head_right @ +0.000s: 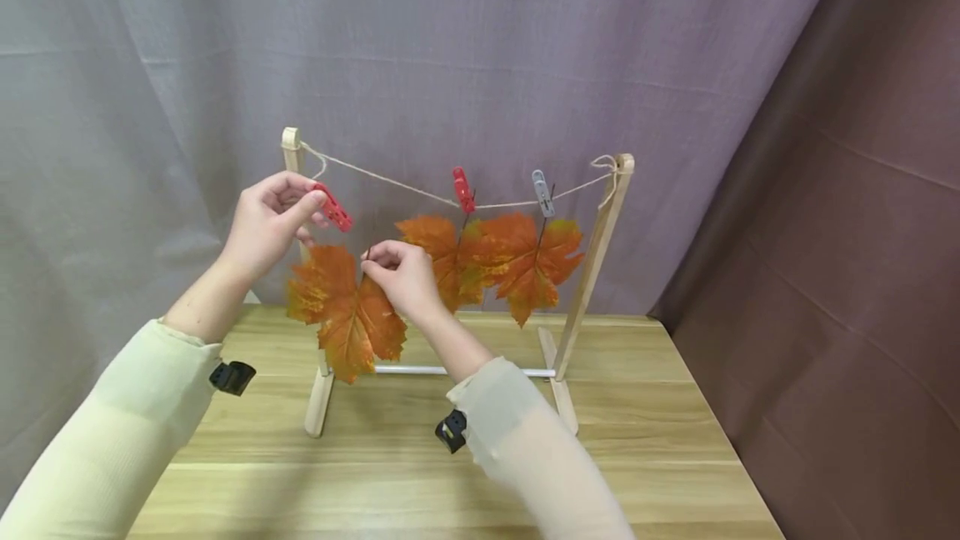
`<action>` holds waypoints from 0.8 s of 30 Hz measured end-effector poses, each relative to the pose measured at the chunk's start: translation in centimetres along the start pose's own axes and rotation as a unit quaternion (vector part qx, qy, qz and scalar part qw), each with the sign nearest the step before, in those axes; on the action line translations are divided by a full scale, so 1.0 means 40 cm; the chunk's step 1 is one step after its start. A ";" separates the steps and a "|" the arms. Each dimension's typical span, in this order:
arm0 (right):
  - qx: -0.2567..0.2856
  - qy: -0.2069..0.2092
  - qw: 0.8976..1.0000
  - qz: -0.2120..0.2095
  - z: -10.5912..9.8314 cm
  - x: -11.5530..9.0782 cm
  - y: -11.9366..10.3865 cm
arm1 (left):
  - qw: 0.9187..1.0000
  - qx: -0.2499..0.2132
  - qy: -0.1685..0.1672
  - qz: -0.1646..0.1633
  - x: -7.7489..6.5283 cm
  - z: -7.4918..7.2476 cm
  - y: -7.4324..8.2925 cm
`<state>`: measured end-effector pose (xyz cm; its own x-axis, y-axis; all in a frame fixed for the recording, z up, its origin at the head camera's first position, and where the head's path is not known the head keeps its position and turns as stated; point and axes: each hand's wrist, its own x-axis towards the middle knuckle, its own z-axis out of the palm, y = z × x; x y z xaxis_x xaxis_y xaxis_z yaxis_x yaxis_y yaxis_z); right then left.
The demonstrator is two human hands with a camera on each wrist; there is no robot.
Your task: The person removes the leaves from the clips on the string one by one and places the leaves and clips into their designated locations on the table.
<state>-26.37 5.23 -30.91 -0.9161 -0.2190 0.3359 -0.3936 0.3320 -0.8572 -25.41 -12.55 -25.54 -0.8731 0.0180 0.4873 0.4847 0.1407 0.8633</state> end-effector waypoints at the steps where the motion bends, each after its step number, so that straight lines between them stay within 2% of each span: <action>1: -0.002 -0.003 1.000 0.003 -0.002 -0.003 0.002 | 1.000 -0.002 -0.004 -0.001 -0.004 -0.003 -0.006; 10: -0.016 -0.022 0.999 0.017 -0.045 -0.041 0.033 | 0.999 0.011 -0.034 -0.016 -0.041 -0.025 -0.053; 17: -0.032 -0.048 0.998 0.028 -0.109 -0.077 0.059 | 0.998 0.025 -0.054 -0.024 -0.067 -0.030 -0.081; 24: -0.032 -0.057 0.997 0.045 -0.168 -0.108 0.086 | 0.996 0.039 -0.068 -0.044 -0.093 -0.043 -0.102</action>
<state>-24.27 13.49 -32.70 -0.9348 -0.2869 0.2094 -0.3178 0.4122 -0.8539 -24.02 -14.89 -30.64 -0.9140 0.1348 0.3826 0.4042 0.2236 0.8869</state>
